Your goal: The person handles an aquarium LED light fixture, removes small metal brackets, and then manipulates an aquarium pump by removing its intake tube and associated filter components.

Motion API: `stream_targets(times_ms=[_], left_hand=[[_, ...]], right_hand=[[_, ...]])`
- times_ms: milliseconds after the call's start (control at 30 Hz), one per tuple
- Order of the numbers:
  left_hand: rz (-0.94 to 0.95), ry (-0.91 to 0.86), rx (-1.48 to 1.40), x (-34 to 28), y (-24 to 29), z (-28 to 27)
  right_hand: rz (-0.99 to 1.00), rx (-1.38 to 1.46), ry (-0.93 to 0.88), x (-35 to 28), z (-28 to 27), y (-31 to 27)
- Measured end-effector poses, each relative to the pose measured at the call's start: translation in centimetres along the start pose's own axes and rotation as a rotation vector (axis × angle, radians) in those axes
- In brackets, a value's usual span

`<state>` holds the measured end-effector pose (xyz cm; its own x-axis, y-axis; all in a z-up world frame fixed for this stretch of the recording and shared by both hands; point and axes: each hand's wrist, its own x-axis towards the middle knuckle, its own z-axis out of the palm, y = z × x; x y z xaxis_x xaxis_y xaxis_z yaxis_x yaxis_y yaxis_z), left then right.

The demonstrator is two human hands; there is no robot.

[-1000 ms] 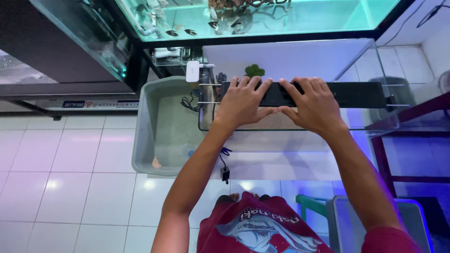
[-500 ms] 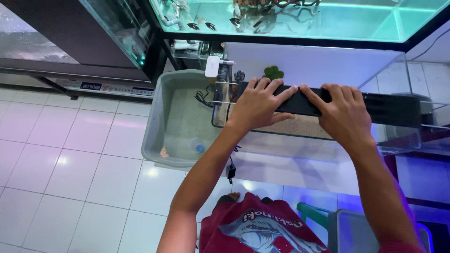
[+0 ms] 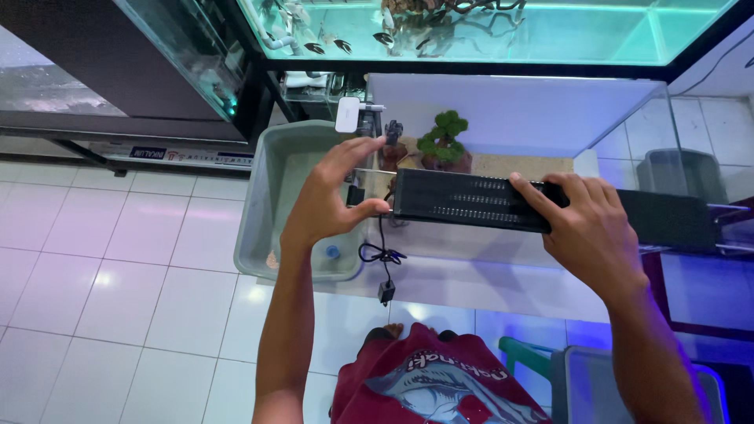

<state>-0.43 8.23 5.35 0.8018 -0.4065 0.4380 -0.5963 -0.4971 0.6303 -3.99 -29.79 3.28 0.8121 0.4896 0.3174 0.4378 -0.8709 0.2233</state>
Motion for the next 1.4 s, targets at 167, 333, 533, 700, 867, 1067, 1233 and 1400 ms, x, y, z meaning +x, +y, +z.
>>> stream_targets(times_ms=[167, 333, 533, 700, 867, 1067, 1233, 1400], left_hand=[[0.01, -0.006, -0.245, -1.2, -1.0, 1.7], [0.027, 0.07, -0.347, -2.4, -1.8, 2.9], [0.05, 0.048, -0.378, -3.4, -1.3, 3.1], [0.024, 0.033, -0.445, -5.0, -0.7, 3.5], [0.001, -0.028, -0.426, -6.6, 0.0, 2.9], [0.006, -0.024, -0.37, -8.6, 0.0, 1.8], [0.165, 0.189, -0.092, -9.8, -0.3, 2.1], [0.323, 0.149, 0.522, -11.5, 2.7, 4.3]], right_hand=[[-0.011, 0.051, 0.058, 0.0, 0.0, -0.5], [-0.02, -0.007, 0.037, -0.6, -1.6, -1.0], [-0.004, -0.078, 0.112, -1.6, -2.9, -2.2], [-0.02, -0.036, 0.042, -2.9, -2.6, -3.8], [0.005, 0.017, 0.046, -3.3, -3.2, -6.8], [0.031, 0.07, 0.04, -4.0, -3.0, -10.5], [0.14, 0.057, 0.062, -5.1, -0.2, -13.1], [0.121, 0.118, 0.096, -7.2, 2.4, -14.2]])
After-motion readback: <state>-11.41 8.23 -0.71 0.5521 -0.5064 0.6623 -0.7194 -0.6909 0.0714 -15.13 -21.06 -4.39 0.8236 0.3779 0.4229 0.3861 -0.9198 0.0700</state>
